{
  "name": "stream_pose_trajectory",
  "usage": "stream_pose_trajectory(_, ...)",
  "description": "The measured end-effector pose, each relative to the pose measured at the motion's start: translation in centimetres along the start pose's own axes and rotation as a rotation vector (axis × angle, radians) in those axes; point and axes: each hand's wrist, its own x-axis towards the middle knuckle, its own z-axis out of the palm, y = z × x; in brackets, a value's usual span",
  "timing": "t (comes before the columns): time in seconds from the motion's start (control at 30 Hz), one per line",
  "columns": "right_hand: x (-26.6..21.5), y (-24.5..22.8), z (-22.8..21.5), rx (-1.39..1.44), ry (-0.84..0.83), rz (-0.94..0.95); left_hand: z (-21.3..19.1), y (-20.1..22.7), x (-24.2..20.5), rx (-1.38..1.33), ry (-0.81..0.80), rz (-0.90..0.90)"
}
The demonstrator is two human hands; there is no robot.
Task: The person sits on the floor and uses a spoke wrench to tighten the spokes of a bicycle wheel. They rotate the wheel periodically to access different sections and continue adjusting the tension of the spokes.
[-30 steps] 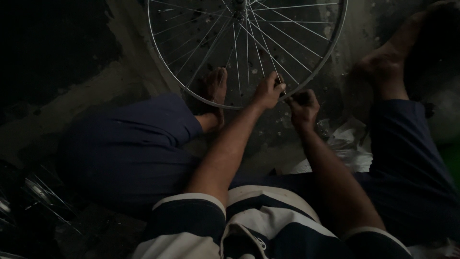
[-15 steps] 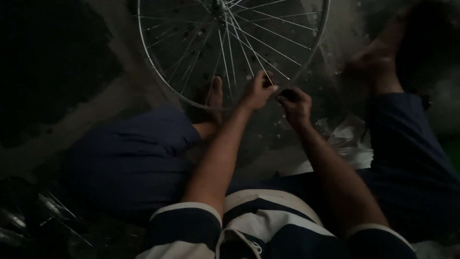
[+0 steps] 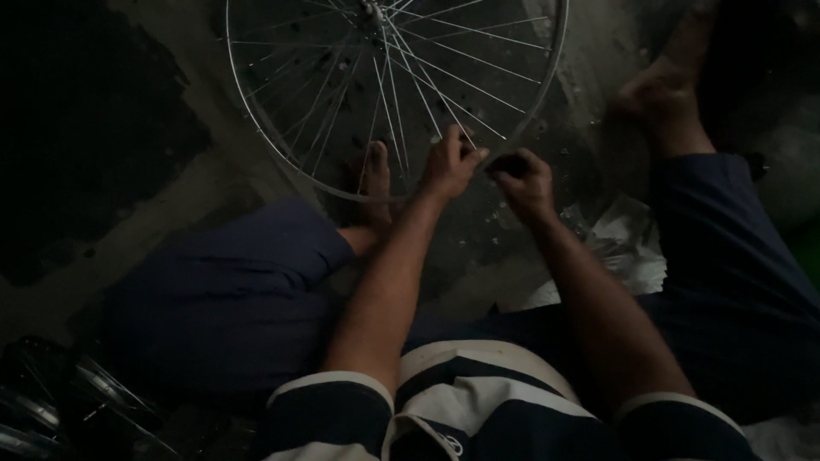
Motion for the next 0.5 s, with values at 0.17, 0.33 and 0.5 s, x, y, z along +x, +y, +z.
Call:
stream_pose_trajectory(0.17,0.5,1.7,-1.3,-0.609,-0.046,-0.288,-1.1,1.1,-0.2,-0.076,-0.153,-0.077)
stream_pose_trajectory(0.33,2.3,-0.4,2.4,-1.081,-0.399,-0.363,-0.8,0.6,-0.5,-0.211,-0.091,0.058)
stream_pose_trajectory(0.5,1.0,-0.5,2.9,-1.160,-0.414,-0.201,0.2,-1.0,-0.2,0.008,-0.063,0.029)
